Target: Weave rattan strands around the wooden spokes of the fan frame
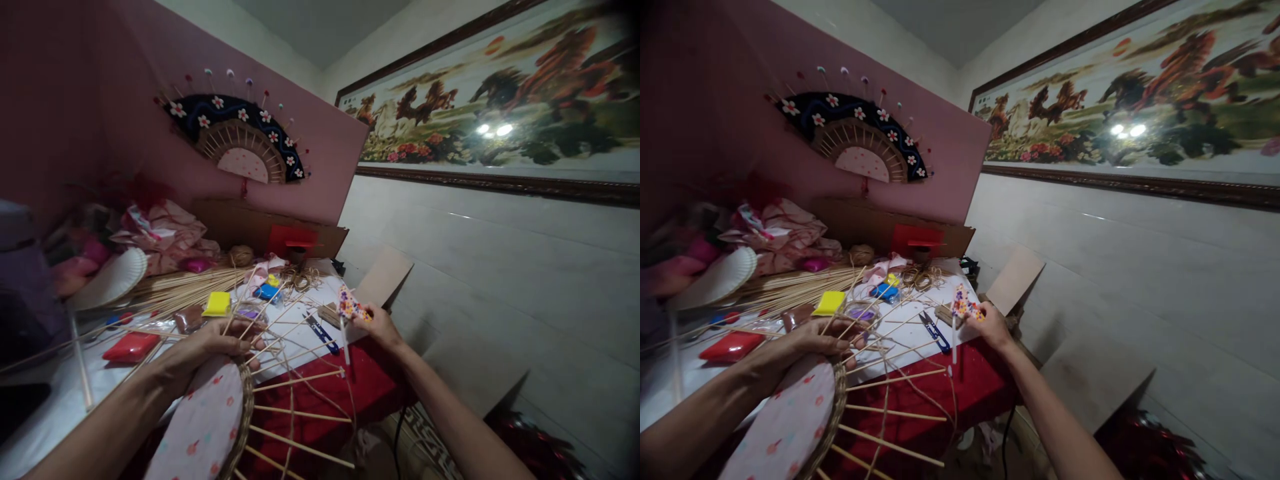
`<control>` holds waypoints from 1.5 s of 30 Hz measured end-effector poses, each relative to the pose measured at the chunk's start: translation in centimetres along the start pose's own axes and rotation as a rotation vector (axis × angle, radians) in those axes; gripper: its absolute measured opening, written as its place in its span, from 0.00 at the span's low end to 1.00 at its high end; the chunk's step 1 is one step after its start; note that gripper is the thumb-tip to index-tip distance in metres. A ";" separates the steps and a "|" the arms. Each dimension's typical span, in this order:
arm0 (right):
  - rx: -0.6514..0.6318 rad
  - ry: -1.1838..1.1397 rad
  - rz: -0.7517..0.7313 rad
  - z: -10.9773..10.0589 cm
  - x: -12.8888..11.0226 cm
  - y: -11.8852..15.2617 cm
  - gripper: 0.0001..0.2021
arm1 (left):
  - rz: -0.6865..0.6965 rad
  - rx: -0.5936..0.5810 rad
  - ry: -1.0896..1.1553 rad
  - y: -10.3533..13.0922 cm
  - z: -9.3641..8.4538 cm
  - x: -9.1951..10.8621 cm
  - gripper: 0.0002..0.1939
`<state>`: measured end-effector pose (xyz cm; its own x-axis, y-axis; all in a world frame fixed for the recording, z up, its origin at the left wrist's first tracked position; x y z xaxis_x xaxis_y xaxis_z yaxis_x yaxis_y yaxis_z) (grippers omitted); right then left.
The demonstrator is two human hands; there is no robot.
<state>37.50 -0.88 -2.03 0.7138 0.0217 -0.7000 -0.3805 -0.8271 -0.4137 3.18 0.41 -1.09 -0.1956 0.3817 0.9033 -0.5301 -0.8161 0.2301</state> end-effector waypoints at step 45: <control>-0.851 -0.450 0.479 3.0 -15.7 9.0 0.16 | 0.009 -0.053 0.007 0.8 0.7 0.1 0.13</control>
<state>21.08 -6.98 3.53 0.2511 -0.3478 -0.9033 0.0948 -0.9199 0.3805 3.35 -0.51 -0.60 -0.2059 0.3774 0.9029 -0.5712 -0.7955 0.2023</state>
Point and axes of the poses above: each hand's wrist, its own y-axis away from the middle knuckle, its own z-axis out of the palm, x = y × z, the point moved 5 cm from there along -y, towards the middle knuckle, and after that the axes turned 8 degrees about x, right-handed, at the moved point
